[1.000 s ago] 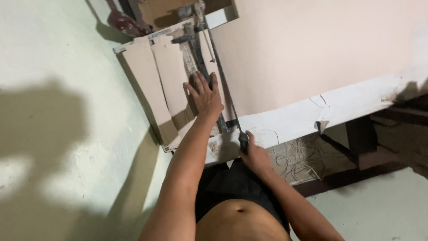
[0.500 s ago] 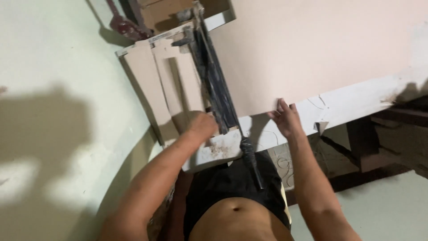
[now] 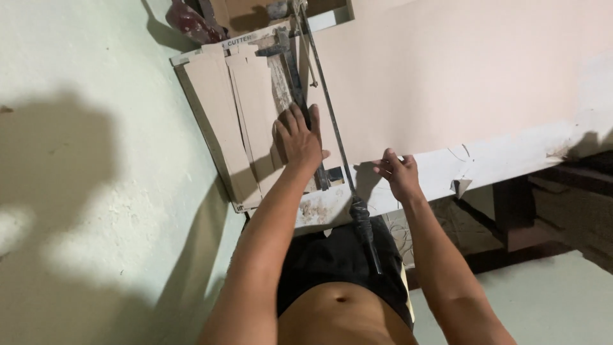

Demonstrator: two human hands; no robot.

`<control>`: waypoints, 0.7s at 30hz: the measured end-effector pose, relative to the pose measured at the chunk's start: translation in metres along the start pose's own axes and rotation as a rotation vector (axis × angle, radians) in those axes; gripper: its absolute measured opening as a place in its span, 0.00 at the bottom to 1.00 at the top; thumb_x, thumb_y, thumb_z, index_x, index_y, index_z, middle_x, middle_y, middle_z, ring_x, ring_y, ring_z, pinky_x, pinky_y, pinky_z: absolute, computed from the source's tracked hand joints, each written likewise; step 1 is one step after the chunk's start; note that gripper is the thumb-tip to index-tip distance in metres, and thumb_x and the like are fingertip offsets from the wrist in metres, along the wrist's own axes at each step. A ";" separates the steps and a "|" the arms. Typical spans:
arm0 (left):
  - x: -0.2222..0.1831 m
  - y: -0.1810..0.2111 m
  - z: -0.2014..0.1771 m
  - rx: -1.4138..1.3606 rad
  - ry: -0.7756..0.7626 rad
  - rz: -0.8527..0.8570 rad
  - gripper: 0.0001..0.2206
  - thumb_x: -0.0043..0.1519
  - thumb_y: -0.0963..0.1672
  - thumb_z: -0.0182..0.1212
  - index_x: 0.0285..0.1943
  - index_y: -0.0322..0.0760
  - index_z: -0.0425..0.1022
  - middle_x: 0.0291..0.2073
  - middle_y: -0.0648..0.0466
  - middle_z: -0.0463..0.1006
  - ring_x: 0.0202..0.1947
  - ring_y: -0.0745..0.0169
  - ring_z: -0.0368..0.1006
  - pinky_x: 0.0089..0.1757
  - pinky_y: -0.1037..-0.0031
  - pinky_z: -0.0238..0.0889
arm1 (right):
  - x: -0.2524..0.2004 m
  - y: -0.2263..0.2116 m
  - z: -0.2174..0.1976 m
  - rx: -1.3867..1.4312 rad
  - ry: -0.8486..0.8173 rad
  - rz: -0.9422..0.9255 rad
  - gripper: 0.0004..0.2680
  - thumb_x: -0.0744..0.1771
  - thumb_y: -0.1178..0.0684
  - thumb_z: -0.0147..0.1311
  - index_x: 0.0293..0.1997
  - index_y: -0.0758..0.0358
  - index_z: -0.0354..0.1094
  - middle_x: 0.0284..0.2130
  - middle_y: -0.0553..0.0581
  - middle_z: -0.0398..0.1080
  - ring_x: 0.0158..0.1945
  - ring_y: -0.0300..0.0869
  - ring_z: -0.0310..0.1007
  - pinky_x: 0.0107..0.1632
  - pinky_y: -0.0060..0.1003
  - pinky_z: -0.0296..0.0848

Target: Using a manual lever-style paper cutter to cut sheets of paper into smaller strips.

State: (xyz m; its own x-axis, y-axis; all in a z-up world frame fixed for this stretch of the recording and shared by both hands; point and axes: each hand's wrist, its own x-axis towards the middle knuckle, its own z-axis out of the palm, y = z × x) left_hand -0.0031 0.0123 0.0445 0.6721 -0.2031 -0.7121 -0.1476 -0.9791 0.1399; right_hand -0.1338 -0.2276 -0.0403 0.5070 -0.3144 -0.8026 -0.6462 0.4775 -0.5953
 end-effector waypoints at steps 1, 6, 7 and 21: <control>0.003 0.005 0.003 0.065 -0.023 -0.055 0.49 0.59 0.57 0.66 0.82 0.44 0.35 0.76 0.31 0.40 0.75 0.30 0.35 0.64 0.34 0.29 | -0.008 -0.007 0.003 -0.222 -0.029 0.034 0.10 0.71 0.45 0.57 0.45 0.61 0.69 0.29 0.56 0.71 0.32 0.46 0.80 0.41 0.45 0.84; 0.013 0.009 0.014 0.080 -0.018 -0.093 0.50 0.58 0.51 0.68 0.82 0.39 0.32 0.76 0.28 0.33 0.76 0.28 0.32 0.63 0.32 0.30 | -0.076 -0.065 0.054 -1.156 -0.236 -0.033 0.17 0.73 0.37 0.46 0.40 0.57 0.76 0.22 0.58 0.79 0.22 0.46 0.81 0.31 0.40 0.80; 0.015 0.009 0.014 0.104 -0.022 -0.101 0.52 0.57 0.52 0.69 0.82 0.38 0.31 0.76 0.27 0.33 0.76 0.27 0.32 0.62 0.31 0.30 | -0.139 -0.108 0.094 -1.202 -0.232 -0.029 0.14 0.71 0.38 0.49 0.58 0.52 0.62 0.32 0.63 0.79 0.35 0.55 0.80 0.44 0.50 0.77; 0.029 0.001 0.035 -0.088 0.001 -0.075 0.53 0.55 0.48 0.73 0.82 0.40 0.32 0.75 0.26 0.29 0.76 0.25 0.28 0.63 0.28 0.25 | -0.136 0.050 0.043 -1.533 -0.214 -0.363 0.24 0.67 0.42 0.52 0.68 0.55 0.47 0.29 0.69 0.78 0.33 0.64 0.81 0.37 0.58 0.79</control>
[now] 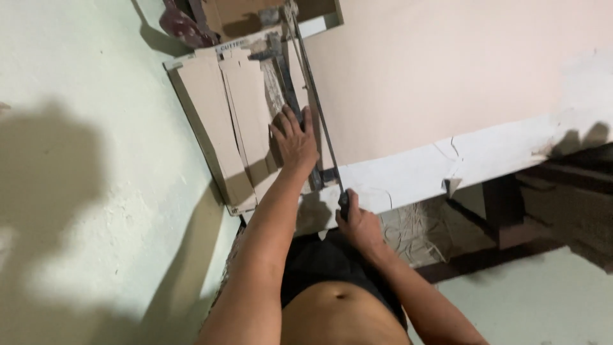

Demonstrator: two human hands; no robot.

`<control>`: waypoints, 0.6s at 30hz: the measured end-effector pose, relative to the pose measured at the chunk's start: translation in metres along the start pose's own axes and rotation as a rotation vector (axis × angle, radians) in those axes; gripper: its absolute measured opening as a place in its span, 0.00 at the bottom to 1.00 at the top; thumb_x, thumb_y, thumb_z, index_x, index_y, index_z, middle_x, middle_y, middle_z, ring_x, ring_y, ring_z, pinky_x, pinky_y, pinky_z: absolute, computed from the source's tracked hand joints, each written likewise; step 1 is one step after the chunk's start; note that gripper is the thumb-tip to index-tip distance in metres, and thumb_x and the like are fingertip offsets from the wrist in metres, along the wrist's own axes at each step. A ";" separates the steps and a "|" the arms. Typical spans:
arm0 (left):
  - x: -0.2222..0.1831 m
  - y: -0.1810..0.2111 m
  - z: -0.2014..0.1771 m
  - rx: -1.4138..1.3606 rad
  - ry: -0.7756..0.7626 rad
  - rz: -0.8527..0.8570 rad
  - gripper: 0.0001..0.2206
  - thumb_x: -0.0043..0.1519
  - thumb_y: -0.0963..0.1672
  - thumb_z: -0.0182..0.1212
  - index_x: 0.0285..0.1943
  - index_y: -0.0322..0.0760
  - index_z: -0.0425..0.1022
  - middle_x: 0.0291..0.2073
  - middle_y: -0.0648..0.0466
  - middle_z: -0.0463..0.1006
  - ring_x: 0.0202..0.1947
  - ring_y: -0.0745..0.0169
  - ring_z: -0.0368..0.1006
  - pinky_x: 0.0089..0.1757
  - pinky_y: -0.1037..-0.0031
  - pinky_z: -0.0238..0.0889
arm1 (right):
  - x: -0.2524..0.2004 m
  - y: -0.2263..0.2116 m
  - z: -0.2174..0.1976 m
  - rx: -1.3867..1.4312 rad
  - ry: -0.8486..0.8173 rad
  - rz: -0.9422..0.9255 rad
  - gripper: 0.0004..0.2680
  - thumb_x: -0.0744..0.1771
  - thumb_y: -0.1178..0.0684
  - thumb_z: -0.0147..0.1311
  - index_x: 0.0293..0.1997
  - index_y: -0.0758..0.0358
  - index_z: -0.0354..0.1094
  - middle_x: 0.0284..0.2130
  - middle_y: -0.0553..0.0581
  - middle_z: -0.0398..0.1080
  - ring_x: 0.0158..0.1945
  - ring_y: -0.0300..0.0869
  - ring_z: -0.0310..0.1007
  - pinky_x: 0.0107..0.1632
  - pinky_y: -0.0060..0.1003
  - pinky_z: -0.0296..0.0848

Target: Using a manual lever-style paper cutter to cut sheets of paper into smaller strips.

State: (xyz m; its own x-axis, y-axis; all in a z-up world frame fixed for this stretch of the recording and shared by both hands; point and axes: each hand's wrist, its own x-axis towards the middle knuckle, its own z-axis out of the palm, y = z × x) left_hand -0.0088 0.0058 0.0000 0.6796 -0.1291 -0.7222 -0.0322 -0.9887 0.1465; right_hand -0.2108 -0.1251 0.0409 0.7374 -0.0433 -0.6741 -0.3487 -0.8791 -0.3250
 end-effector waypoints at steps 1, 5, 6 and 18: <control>0.001 0.002 0.001 0.022 -0.019 -0.008 0.54 0.54 0.48 0.74 0.81 0.40 0.30 0.75 0.25 0.29 0.76 0.25 0.27 0.63 0.28 0.25 | 0.000 0.002 0.005 -0.053 -0.018 0.046 0.24 0.67 0.41 0.50 0.69 0.53 0.47 0.30 0.68 0.78 0.34 0.63 0.81 0.39 0.57 0.79; 0.002 0.004 0.002 0.052 -0.027 -0.016 0.55 0.53 0.47 0.74 0.81 0.40 0.30 0.75 0.25 0.31 0.76 0.25 0.28 0.63 0.26 0.24 | 0.032 0.038 0.051 -0.219 -0.018 0.004 0.24 0.68 0.42 0.48 0.71 0.53 0.42 0.34 0.63 0.79 0.36 0.57 0.83 0.41 0.51 0.80; 0.000 0.003 0.005 0.051 -0.031 -0.015 0.55 0.53 0.47 0.74 0.81 0.40 0.30 0.75 0.25 0.31 0.76 0.25 0.28 0.63 0.26 0.24 | 0.032 0.038 0.053 -0.220 -0.022 0.006 0.24 0.68 0.42 0.48 0.71 0.53 0.42 0.34 0.63 0.79 0.36 0.57 0.83 0.41 0.51 0.80; 0.075 -0.019 0.180 -0.294 0.123 0.316 0.17 0.72 0.51 0.37 0.66 0.49 0.64 0.65 0.52 0.67 0.70 0.54 0.56 0.65 0.55 0.41 | -0.019 0.000 -0.123 0.439 -0.237 0.154 0.22 0.67 0.29 0.44 0.67 0.41 0.60 0.21 0.64 0.77 0.30 0.61 0.82 0.36 0.50 0.74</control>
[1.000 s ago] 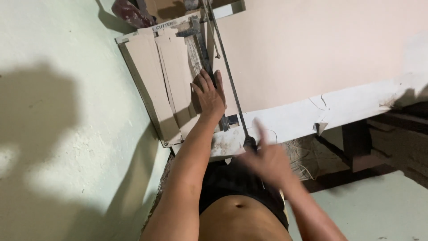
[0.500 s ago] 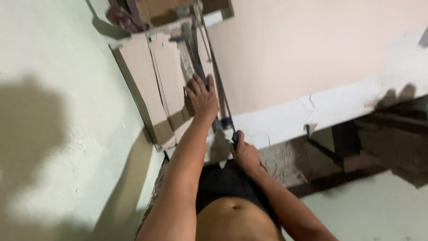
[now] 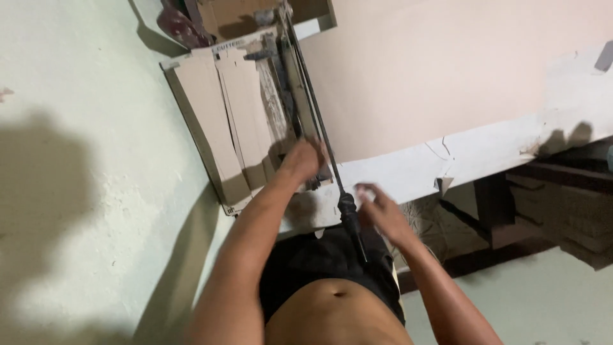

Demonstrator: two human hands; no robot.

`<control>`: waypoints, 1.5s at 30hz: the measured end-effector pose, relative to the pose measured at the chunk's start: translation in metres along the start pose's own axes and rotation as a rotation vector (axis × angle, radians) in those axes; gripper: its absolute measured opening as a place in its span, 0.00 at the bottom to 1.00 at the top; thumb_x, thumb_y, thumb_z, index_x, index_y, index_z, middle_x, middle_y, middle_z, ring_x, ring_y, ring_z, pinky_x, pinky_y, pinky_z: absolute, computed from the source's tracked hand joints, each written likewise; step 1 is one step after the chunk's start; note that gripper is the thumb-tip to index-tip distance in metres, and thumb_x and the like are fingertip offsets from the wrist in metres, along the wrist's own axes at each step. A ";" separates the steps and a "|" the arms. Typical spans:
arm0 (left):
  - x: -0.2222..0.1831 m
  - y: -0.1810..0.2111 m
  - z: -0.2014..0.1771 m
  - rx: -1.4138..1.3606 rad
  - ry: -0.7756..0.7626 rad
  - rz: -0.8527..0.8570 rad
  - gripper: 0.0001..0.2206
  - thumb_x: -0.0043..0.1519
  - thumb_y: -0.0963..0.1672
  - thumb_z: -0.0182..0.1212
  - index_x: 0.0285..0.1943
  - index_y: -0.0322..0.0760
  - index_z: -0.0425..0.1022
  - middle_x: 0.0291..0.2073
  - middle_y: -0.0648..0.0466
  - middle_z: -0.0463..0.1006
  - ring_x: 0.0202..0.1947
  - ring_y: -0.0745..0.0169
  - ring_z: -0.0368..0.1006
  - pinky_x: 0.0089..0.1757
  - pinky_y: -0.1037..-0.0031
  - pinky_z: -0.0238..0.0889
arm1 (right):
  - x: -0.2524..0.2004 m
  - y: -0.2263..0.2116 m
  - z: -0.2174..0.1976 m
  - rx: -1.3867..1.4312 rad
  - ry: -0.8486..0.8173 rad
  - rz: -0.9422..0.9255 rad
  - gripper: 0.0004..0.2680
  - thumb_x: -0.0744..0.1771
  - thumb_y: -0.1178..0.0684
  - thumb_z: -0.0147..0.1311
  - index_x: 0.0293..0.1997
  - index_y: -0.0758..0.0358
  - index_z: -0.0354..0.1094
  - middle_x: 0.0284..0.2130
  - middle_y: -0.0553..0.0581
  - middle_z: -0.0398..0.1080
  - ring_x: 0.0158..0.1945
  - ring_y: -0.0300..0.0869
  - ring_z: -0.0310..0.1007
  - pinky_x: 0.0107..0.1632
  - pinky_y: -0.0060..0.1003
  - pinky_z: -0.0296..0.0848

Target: Using a manual lever-style paper cutter to cut sheets of paper into smaller strips.

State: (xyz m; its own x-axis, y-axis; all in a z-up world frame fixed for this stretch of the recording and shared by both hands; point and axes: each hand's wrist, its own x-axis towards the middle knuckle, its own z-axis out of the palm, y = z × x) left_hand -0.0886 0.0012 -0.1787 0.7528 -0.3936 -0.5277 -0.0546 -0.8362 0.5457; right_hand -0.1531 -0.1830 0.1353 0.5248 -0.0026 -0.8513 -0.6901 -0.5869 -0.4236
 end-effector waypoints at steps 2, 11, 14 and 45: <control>-0.013 -0.026 0.016 0.022 -0.058 0.486 0.14 0.56 0.43 0.61 0.16 0.56 0.75 0.17 0.63 0.79 0.18 0.73 0.68 0.24 0.78 0.56 | 0.059 0.042 0.009 0.630 0.268 0.037 0.24 0.71 0.39 0.52 0.71 0.59 0.49 0.47 0.77 0.70 0.48 0.65 0.75 0.49 0.58 0.74; -0.109 -0.010 -0.181 0.754 -0.064 0.402 0.06 0.59 0.41 0.62 0.42 0.48 0.80 0.53 0.51 0.70 0.38 0.50 0.71 0.37 0.62 0.62 | 0.147 0.145 -0.007 1.437 0.235 0.045 0.10 0.69 0.52 0.61 0.39 0.49 0.56 0.32 0.49 0.65 0.37 0.47 0.78 0.42 0.40 0.85; -0.105 0.024 -0.208 0.657 -0.103 0.314 0.15 0.62 0.46 0.64 0.58 0.47 0.72 0.65 0.46 0.63 0.58 0.42 0.65 0.53 0.52 0.55 | 0.151 0.144 0.022 1.235 0.280 0.070 0.08 0.71 0.55 0.55 0.46 0.56 0.55 0.36 0.54 0.68 0.43 0.50 0.79 0.49 0.49 0.83; -0.072 0.119 -0.206 0.436 -0.163 -0.237 0.43 0.58 0.53 0.68 0.80 0.43 0.46 0.78 0.33 0.34 0.77 0.31 0.23 0.64 0.31 0.13 | -0.021 -0.016 0.036 -0.216 0.096 -0.099 0.32 0.66 0.36 0.54 0.76 0.51 0.41 0.34 0.75 0.77 0.38 0.69 0.80 0.41 0.59 0.77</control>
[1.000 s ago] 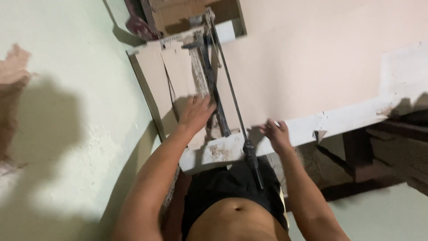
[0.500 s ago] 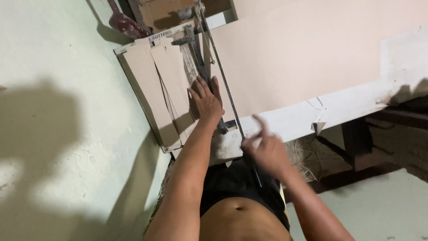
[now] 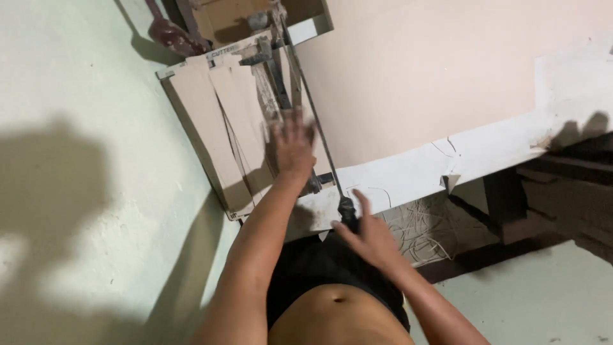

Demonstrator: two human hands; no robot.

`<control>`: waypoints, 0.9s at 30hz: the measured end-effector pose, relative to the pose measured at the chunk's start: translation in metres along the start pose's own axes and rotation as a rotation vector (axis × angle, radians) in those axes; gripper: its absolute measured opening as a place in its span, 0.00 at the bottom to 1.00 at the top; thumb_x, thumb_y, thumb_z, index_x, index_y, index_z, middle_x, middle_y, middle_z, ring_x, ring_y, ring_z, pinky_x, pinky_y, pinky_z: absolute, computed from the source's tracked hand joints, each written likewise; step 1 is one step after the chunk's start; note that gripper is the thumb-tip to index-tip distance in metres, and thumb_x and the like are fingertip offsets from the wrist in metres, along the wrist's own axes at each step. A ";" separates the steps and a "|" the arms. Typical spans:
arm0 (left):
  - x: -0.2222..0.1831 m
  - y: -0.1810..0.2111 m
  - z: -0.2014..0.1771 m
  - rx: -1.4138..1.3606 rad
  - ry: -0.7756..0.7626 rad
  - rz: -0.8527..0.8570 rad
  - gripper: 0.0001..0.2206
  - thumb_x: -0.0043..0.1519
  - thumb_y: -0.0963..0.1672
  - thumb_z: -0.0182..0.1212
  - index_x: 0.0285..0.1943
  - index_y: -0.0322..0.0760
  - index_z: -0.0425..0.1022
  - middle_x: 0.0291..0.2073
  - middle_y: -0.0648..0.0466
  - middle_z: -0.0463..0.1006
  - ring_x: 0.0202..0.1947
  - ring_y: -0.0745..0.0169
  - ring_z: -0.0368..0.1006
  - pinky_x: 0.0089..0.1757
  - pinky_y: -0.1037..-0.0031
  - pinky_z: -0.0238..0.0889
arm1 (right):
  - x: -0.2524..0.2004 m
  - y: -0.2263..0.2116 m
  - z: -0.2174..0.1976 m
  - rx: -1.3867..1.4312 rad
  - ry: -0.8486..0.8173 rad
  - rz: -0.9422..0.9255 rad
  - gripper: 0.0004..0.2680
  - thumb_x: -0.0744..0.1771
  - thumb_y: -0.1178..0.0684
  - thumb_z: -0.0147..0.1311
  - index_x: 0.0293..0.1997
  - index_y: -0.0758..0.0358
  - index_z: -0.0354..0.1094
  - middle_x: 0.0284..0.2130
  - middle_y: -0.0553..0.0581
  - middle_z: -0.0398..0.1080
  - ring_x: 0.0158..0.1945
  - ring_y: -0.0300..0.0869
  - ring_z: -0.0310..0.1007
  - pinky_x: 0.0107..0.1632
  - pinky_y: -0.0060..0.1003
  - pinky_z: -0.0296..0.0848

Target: Using a manual lever-style paper cutter to cut sheets of paper into smaller strips.

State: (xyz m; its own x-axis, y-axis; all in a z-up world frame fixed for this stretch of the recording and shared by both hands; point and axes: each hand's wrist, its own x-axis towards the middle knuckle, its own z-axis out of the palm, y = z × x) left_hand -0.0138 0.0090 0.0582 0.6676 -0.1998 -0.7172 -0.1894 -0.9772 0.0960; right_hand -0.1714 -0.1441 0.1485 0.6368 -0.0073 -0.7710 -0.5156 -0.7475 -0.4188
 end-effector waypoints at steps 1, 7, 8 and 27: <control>0.000 -0.002 0.011 -0.076 0.089 0.084 0.33 0.64 0.51 0.60 0.77 0.40 0.54 0.75 0.36 0.45 0.76 0.31 0.33 0.67 0.39 0.24 | -0.007 -0.005 -0.018 0.098 -0.063 0.064 0.31 0.65 0.32 0.51 0.76 0.49 0.43 0.32 0.71 0.79 0.35 0.64 0.82 0.41 0.55 0.79; 0.009 -0.017 0.109 0.152 0.534 0.671 0.07 0.61 0.47 0.61 0.37 0.47 0.67 0.35 0.55 0.67 0.41 0.52 0.59 0.46 0.62 0.54 | 0.100 0.106 -0.006 0.898 0.250 0.253 0.23 0.72 0.48 0.47 0.74 0.54 0.36 0.52 0.77 0.67 0.54 0.66 0.72 0.54 0.62 0.71; 0.009 -0.022 0.123 0.293 0.674 0.889 0.12 0.57 0.47 0.64 0.21 0.52 0.69 0.20 0.62 0.72 0.27 0.62 0.67 0.35 0.68 0.62 | 0.131 0.138 0.001 1.335 0.327 0.291 0.30 0.73 0.55 0.45 0.78 0.48 0.18 0.64 0.83 0.56 0.65 0.72 0.65 0.63 0.69 0.65; 0.007 -0.008 -0.007 -0.069 0.033 0.023 0.42 0.60 0.56 0.66 0.80 0.45 0.48 0.74 0.30 0.50 0.75 0.29 0.38 0.64 0.35 0.27 | 0.164 0.155 0.039 1.295 0.356 0.150 0.09 0.71 0.57 0.54 0.57 0.59 0.62 0.35 0.54 0.70 0.40 0.48 0.81 0.49 0.48 0.84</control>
State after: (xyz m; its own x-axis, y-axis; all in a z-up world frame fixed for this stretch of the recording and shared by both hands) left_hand -0.0026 0.0146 0.0569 0.6873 -0.2237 -0.6911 -0.1557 -0.9746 0.1606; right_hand -0.1693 -0.2348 -0.0611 0.5382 -0.3511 -0.7662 -0.6327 0.4323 -0.6425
